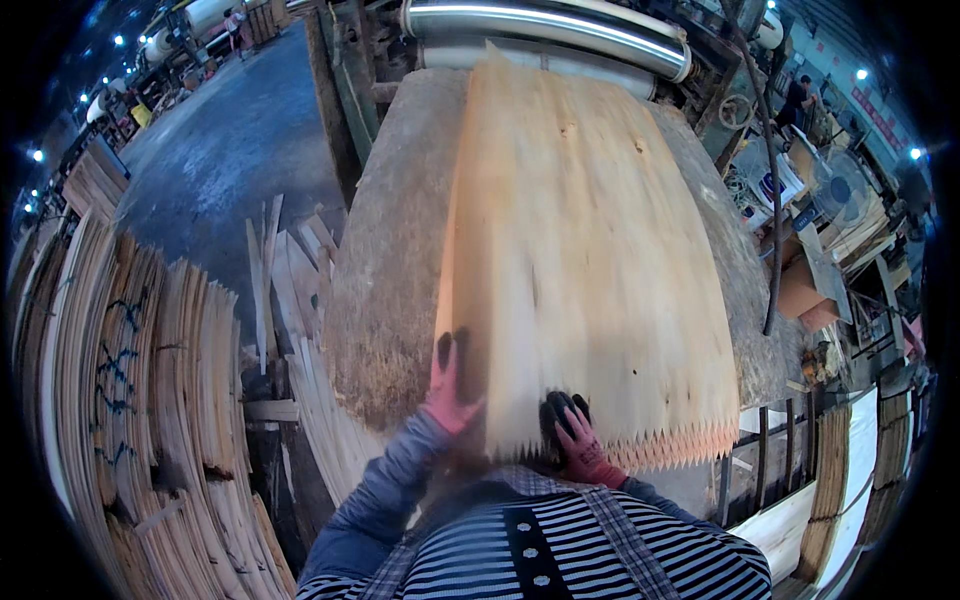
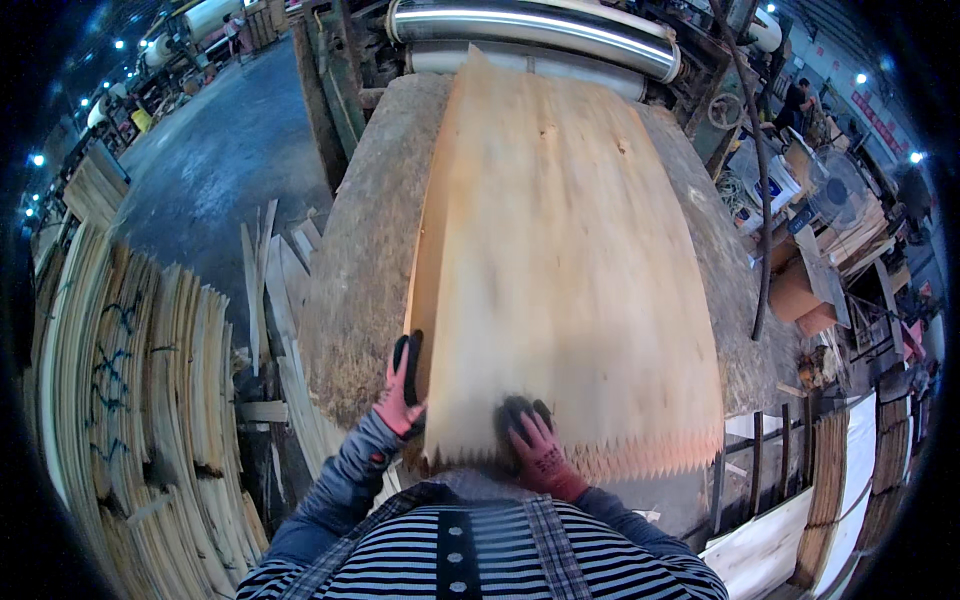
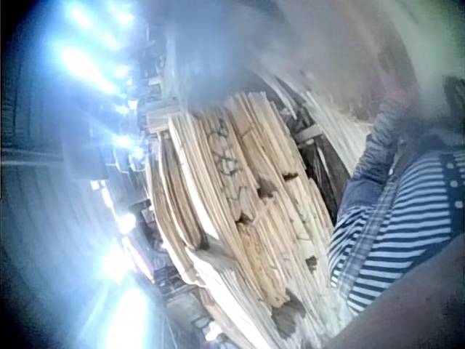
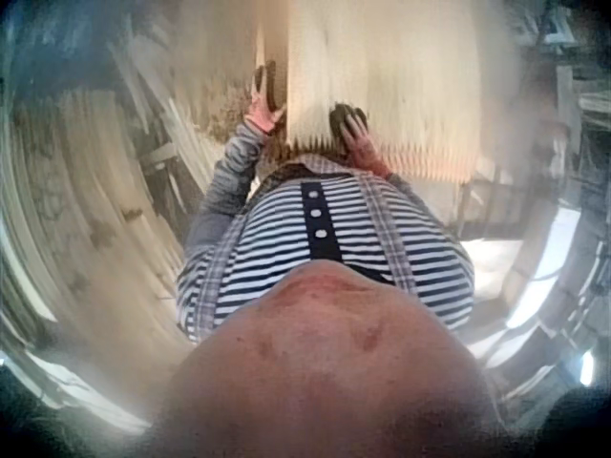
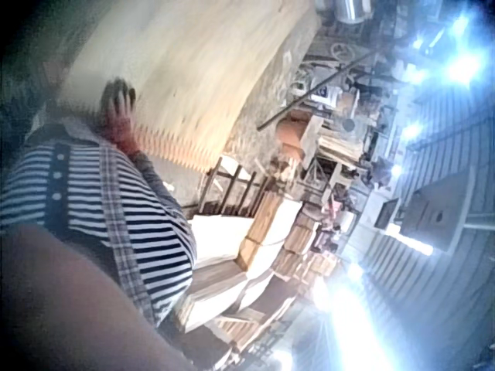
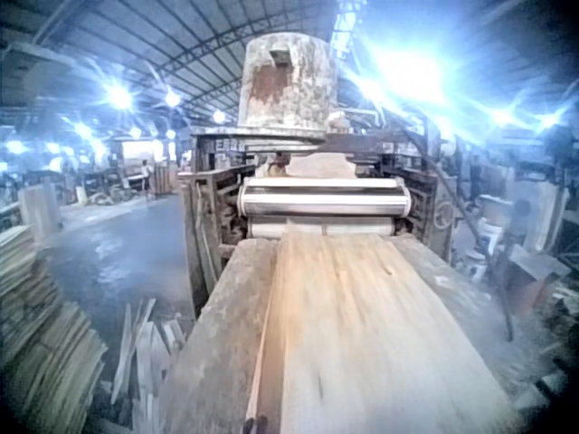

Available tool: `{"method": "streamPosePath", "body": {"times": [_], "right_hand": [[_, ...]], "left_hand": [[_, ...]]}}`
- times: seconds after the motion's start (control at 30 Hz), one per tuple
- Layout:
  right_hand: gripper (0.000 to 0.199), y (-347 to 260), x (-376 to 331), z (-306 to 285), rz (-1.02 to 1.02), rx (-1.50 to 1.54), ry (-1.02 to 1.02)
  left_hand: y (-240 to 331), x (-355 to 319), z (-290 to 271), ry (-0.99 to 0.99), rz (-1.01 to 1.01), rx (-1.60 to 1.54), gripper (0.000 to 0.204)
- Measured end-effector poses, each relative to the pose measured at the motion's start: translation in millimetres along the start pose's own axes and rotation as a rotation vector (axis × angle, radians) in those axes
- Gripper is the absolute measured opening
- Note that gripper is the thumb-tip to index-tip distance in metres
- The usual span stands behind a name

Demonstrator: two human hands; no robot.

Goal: The person feeds large wooden planks with zigzag edges into a roller machine, guides them through, and stacks the processed planks. The person repeats this process for several planks and then uses a long metal rod to adjust the machine.

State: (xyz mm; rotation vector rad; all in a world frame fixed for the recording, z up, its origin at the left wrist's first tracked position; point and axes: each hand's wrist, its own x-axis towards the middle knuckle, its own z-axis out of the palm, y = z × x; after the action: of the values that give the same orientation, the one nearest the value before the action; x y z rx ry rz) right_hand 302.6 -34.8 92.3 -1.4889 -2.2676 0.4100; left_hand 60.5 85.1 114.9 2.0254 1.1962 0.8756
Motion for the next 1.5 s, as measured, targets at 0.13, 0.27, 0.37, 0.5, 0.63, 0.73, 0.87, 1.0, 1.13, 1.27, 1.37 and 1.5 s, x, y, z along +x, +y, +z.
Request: {"method": "streamPosePath", "body": {"times": [0.13,0.27,0.37,0.5,0.63,0.73,0.87,1.0,1.13,1.27,1.37,1.5], "right_hand": [[0.049,16,-12,-12,-0.127,-0.143,0.207],[0.043,3,42,-59,-0.025,-0.101,0.341],[0.043,31,94,-77,0.042,-0.164,0.328],[0.046,72,155,-69,0.001,-0.283,0.204],[0.046,99,197,-58,0.037,-0.322,0.214],[0.043,119,233,-52,0.014,-0.293,0.274],[0.048,156,285,-54,0.079,-0.388,0.338],[0.059,106,242,-51,0.049,-0.357,0.285],[0.071,50,138,-47,0.079,-0.205,0.097],[0.084,29,22,-29,0.219,-0.227,-0.22],[0.088,14,-25,-21,0.307,-0.153,-0.381],[0.073,-5,-39,-21,0.33,-0.128,-0.005]], "left_hand": [[-12,-6,-4,0.061,0.045,0.021,0.098],[-87,-39,17,-0.02,-0.368,-0.055,0.092],[-53,-18,10,-0.075,-0.511,0.058,0.086],[-61,-27,25,0.062,-0.511,0.108,0.08],[-68,-36,30,0.144,-0.386,0.113,0.075],[-75,-36,32,0.15,-0.43,0.106,0.074],[-67,-26,30,0.125,-0.375,0.118,0.076],[-66,-31,25,0.076,-0.469,0.126,0.078],[-49,-28,21,0.124,-0.498,-0.005,0.08],[-110,-28,29,0.188,-0.433,-0.491,0.073],[-39,5,-20,-0.183,-0.568,-1.005,0.035],[55,24,-40,-0.175,-0.195,-0.691,0.031]]}}
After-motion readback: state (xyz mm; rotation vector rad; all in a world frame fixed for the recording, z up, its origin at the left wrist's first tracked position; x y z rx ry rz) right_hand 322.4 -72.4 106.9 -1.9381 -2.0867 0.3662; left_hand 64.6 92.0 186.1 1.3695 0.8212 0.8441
